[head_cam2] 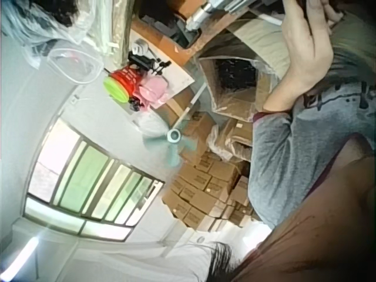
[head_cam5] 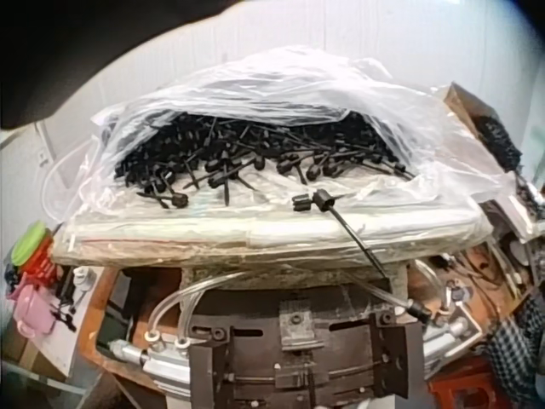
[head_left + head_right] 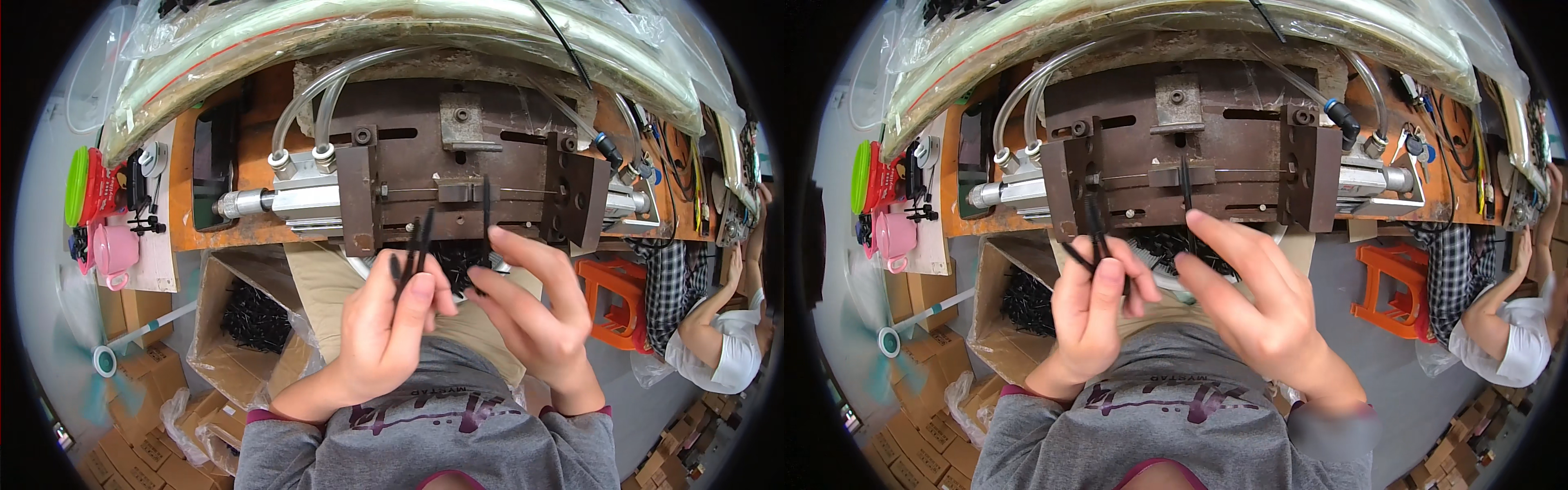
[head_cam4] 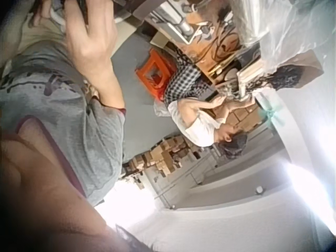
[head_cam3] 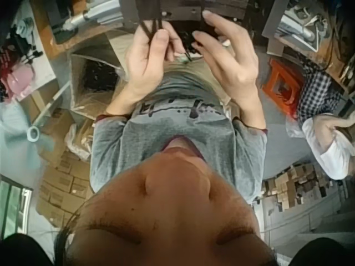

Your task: The person is using a specialized assembly jig or press to insert and secure components into small black plastic housings.

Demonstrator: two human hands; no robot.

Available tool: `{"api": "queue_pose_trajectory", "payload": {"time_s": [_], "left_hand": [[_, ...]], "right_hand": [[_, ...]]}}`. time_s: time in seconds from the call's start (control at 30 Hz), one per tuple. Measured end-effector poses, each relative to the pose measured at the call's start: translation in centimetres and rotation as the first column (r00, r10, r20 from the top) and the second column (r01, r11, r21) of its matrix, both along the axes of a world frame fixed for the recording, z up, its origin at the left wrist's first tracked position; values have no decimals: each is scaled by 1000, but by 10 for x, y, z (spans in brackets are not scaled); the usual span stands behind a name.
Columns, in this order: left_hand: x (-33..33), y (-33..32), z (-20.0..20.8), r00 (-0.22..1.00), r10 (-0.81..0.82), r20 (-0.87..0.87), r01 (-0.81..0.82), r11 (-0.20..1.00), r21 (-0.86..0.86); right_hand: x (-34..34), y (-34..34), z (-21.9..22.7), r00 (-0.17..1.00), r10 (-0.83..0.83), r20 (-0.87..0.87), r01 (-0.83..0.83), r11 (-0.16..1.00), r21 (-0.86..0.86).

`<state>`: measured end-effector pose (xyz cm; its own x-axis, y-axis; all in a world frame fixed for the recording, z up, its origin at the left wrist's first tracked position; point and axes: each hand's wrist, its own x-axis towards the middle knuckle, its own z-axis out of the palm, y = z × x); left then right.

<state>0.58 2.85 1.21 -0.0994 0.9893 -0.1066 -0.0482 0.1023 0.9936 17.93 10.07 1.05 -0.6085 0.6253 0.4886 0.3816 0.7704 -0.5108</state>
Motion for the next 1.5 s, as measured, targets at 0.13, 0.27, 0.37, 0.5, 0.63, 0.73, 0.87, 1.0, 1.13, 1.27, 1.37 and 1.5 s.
{"api": "queue_pose_trajectory", "payload": {"time_s": [0.13,0.27,0.37,0.5,0.63,0.73,0.87,1.0,1.13,1.27,1.37,1.5], "left_hand": [[-3,-1,-1,993,9,116,-21,995,99],[-9,-3,-3,943,-39,332,-3,992,125],[-11,-4,-2,929,-73,362,13,986,165],[-7,2,3,985,32,169,-67,977,202],[-10,3,-2,991,71,111,-96,966,241],[-6,5,-6,991,49,126,-76,973,219],[3,4,-5,932,-53,358,15,994,108],[1,2,-5,978,-42,207,24,996,87],[-9,0,-5,997,-9,77,-2,990,140],[-6,1,2,987,70,148,-90,987,134],[-7,1,-2,976,88,200,-114,985,126],[-6,2,-1,956,86,280,-108,992,66]], "right_hand": [[-11,6,-19,993,-28,119,17,996,90],[-20,8,-12,971,-81,224,34,978,205],[-23,11,-6,959,-91,269,26,971,236],[-23,11,1,941,-90,327,13,973,230],[-17,13,-3,989,-7,147,-20,983,183],[-13,3,4,992,114,-48,-105,981,160],[-18,-2,12,976,213,-42,-206,971,123],[-10,2,9,988,131,-81,-123,988,91],[-11,5,-6,998,-58,3,58,998,9],[-16,10,-17,991,-44,122,33,995,94],[-20,11,-10,974,-71,216,39,988,150],[-19,12,-3,954,-78,289,31,986,164]]}}
